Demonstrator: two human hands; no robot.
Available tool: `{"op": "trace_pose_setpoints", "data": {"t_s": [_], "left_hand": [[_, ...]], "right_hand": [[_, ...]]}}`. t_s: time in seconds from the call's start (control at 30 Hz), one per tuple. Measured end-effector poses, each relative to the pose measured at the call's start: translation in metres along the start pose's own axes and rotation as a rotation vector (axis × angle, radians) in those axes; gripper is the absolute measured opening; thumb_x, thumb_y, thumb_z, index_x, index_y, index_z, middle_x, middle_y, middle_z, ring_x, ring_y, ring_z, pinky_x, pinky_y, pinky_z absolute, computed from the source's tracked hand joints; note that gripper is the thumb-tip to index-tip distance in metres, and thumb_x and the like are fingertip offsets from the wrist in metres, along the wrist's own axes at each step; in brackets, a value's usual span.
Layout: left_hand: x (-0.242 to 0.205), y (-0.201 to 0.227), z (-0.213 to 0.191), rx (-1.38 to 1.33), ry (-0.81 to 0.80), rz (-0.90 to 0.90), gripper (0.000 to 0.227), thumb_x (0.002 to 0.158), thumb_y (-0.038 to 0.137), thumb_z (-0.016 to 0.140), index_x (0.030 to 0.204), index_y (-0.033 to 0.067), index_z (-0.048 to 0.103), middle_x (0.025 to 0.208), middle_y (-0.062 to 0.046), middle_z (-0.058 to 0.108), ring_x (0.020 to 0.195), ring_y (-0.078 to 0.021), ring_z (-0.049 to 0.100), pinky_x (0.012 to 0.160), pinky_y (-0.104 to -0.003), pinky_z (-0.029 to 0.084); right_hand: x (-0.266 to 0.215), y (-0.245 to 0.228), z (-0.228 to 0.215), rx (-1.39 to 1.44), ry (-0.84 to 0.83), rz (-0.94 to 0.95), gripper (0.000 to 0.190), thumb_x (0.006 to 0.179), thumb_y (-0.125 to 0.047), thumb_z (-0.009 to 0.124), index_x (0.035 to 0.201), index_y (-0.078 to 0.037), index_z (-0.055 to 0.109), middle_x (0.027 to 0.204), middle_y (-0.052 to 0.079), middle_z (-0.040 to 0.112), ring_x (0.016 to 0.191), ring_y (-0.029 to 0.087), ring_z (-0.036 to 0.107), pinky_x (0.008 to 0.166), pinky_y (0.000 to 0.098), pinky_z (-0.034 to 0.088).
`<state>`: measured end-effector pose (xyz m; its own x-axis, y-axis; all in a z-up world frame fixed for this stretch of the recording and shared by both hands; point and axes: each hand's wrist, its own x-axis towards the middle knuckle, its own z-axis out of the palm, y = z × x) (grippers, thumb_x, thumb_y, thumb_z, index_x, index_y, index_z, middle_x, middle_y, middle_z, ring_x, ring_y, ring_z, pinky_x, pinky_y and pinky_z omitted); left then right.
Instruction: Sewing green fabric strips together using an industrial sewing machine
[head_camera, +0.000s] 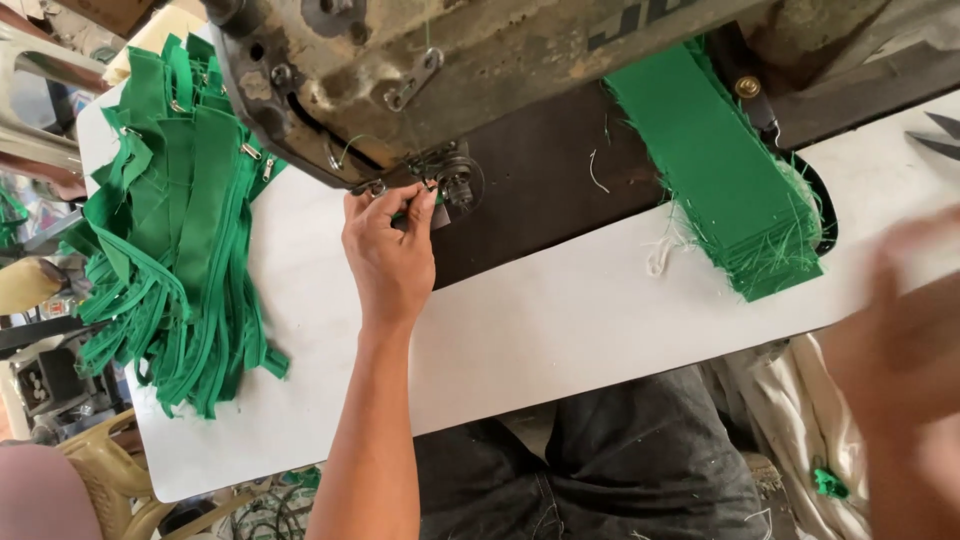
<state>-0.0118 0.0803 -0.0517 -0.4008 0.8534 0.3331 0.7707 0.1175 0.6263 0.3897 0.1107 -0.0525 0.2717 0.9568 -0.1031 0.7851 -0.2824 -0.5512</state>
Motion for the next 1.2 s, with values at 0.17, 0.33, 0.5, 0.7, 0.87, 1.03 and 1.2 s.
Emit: {"op": "trace_pose_setpoints", "data": {"t_s": [0.17, 0.33, 0.5, 0.7, 0.87, 1.03, 1.2], "left_hand": [[-0.001, 0.001, 0.003, 0.002, 0.004, -0.013, 0.012, 0.100, 0.018, 0.071, 0.095, 0.0086, 0.076, 0.085, 0.003, 0.077, 0.086, -0.0194, 0.045, 0.079, -0.032, 0.048], [0.000, 0.006, 0.001, -0.006, -0.015, -0.069, 0.018, 0.099, 0.024, 0.070, 0.097, 0.0075, 0.078, 0.084, -0.002, 0.073, 0.090, -0.0209, 0.049, 0.074, -0.034, 0.048], [0.003, 0.008, -0.002, -0.007, -0.030, -0.137, 0.023, 0.099, 0.028, 0.070, 0.100, 0.0071, 0.080, 0.077, -0.006, 0.069, 0.092, -0.0224, 0.049, 0.074, -0.035, 0.048], [0.003, 0.002, 0.001, 0.017, -0.023, -0.065, 0.020, 0.101, 0.022, 0.070, 0.095, 0.0050, 0.079, 0.055, 0.001, 0.059, 0.083, -0.0218, 0.043, 0.072, -0.035, 0.044], [0.003, -0.001, 0.002, 0.018, -0.024, -0.064, 0.019, 0.101, 0.022, 0.071, 0.097, 0.0047, 0.079, 0.057, 0.001, 0.059, 0.085, -0.0214, 0.045, 0.070, -0.035, 0.045], [0.002, -0.003, 0.003, 0.024, -0.017, -0.027, 0.019, 0.100, 0.023, 0.072, 0.097, 0.0049, 0.078, 0.073, 0.001, 0.073, 0.085, -0.0217, 0.045, 0.075, -0.035, 0.047], [0.002, -0.005, 0.006, 0.033, -0.003, -0.016, 0.018, 0.099, 0.024, 0.073, 0.095, 0.0068, 0.077, 0.088, 0.000, 0.079, 0.087, -0.0227, 0.051, 0.080, -0.036, 0.049]], "right_hand": [[-0.054, -0.122, 0.007, 0.231, -0.138, -1.306, 0.008, 0.098, -0.011, 0.068, 0.102, -0.005, 0.066, 0.103, 0.015, 0.058, 0.072, 0.024, 0.049, 0.072, 0.0444, 0.042], [-0.011, -0.179, 0.046, 0.002, -0.314, -1.274, 0.013, 0.105, -0.009, 0.059, 0.095, -0.002, 0.062, 0.098, 0.016, 0.051, 0.079, 0.029, 0.049, 0.074, 0.0420, 0.048], [0.028, -0.215, 0.101, -0.255, -0.335, -1.200, 0.020, 0.108, -0.014, 0.056, 0.094, -0.003, 0.064, 0.091, 0.021, 0.058, 0.081, 0.036, 0.052, 0.071, 0.0440, 0.047], [0.041, -0.212, 0.145, 0.083, -0.195, -1.085, 0.068, 0.109, -0.007, 0.069, 0.058, -0.012, 0.024, 0.055, 0.000, 0.014, 0.063, 0.018, 0.011, 0.054, 0.0369, 0.016], [0.039, -0.211, 0.141, -0.288, -0.054, -1.034, 0.063, 0.113, -0.029, 0.065, 0.055, -0.018, 0.046, 0.044, -0.004, 0.040, 0.046, 0.020, 0.035, 0.071, 0.0424, 0.034], [0.058, -0.199, 0.139, 0.039, -0.167, -0.952, 0.069, 0.107, -0.007, 0.077, 0.052, -0.010, 0.034, 0.046, -0.001, 0.037, 0.046, 0.013, 0.041, 0.053, 0.0331, 0.040], [0.063, -0.191, 0.141, 0.043, -0.262, -0.866, 0.075, 0.116, -0.011, 0.070, 0.058, -0.011, 0.023, 0.051, -0.002, 0.019, 0.049, 0.012, 0.024, 0.050, 0.0353, 0.025]]}}
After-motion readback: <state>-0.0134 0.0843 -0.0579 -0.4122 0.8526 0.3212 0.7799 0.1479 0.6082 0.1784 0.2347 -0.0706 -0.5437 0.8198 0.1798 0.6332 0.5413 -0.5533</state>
